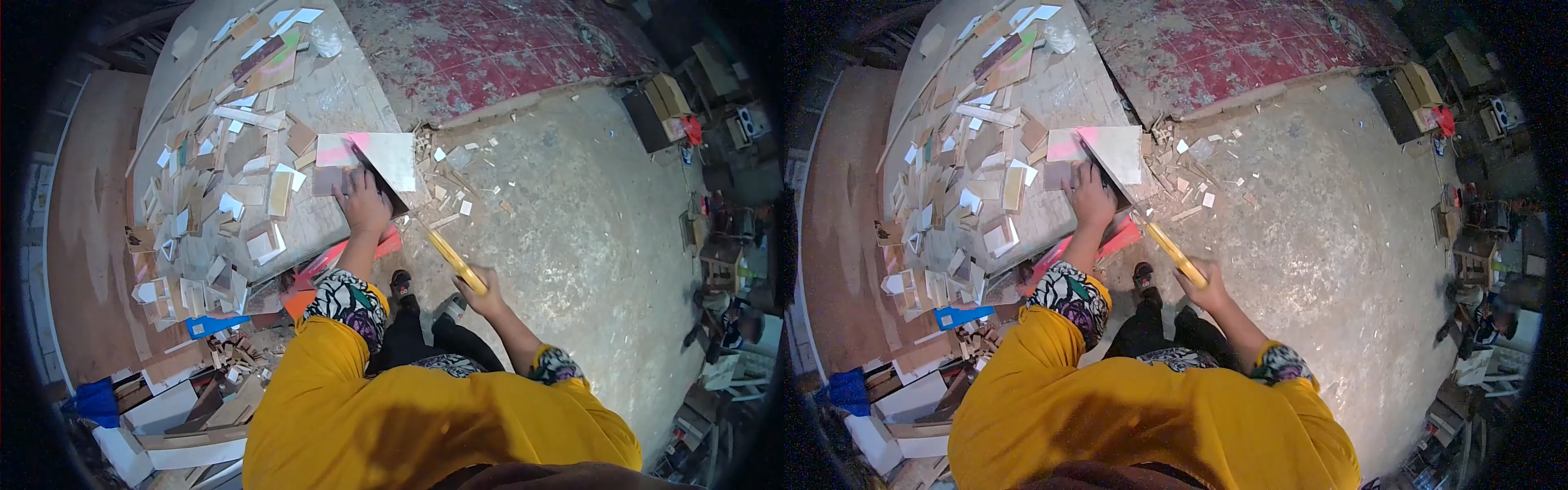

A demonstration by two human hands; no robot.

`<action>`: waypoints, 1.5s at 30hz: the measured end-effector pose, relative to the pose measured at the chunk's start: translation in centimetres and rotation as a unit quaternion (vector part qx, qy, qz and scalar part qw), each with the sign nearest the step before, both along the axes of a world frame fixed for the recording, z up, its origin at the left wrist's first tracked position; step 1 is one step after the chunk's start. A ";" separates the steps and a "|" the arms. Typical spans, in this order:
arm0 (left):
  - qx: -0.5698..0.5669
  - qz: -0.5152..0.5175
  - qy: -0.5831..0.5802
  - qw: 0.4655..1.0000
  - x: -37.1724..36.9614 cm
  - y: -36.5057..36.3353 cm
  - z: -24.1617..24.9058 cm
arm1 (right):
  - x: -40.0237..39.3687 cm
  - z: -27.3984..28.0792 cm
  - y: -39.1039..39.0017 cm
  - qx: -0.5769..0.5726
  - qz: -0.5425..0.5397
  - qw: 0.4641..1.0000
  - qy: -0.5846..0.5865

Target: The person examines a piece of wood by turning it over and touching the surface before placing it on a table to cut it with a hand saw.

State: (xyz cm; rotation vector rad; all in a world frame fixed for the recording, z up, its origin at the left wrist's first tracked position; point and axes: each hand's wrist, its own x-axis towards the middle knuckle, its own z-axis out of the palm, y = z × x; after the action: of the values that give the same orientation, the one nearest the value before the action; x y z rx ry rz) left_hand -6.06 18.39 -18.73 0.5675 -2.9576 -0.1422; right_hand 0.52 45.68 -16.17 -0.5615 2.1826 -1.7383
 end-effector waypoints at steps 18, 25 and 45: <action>0.003 -0.005 0.041 0.999 0.2 0.1 -0.4 | 1.3 0.5 2.1 0.053 0.008 0.997 -0.063; -0.008 -0.003 0.054 0.999 -0.2 -0.1 -0.4 | 3.5 0.3 3.8 0.020 -0.006 0.999 -0.050; 0.047 -0.121 -0.029 0.991 0.3 -4.7 4.5 | 8.2 7.8 11.1 -0.041 -0.234 0.946 -0.221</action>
State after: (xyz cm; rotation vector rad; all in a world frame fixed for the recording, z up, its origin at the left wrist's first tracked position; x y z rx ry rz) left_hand -5.77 13.71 -14.25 0.2239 -3.0799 -0.2935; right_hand 8.75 56.76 -8.33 0.3441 2.0190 -1.9449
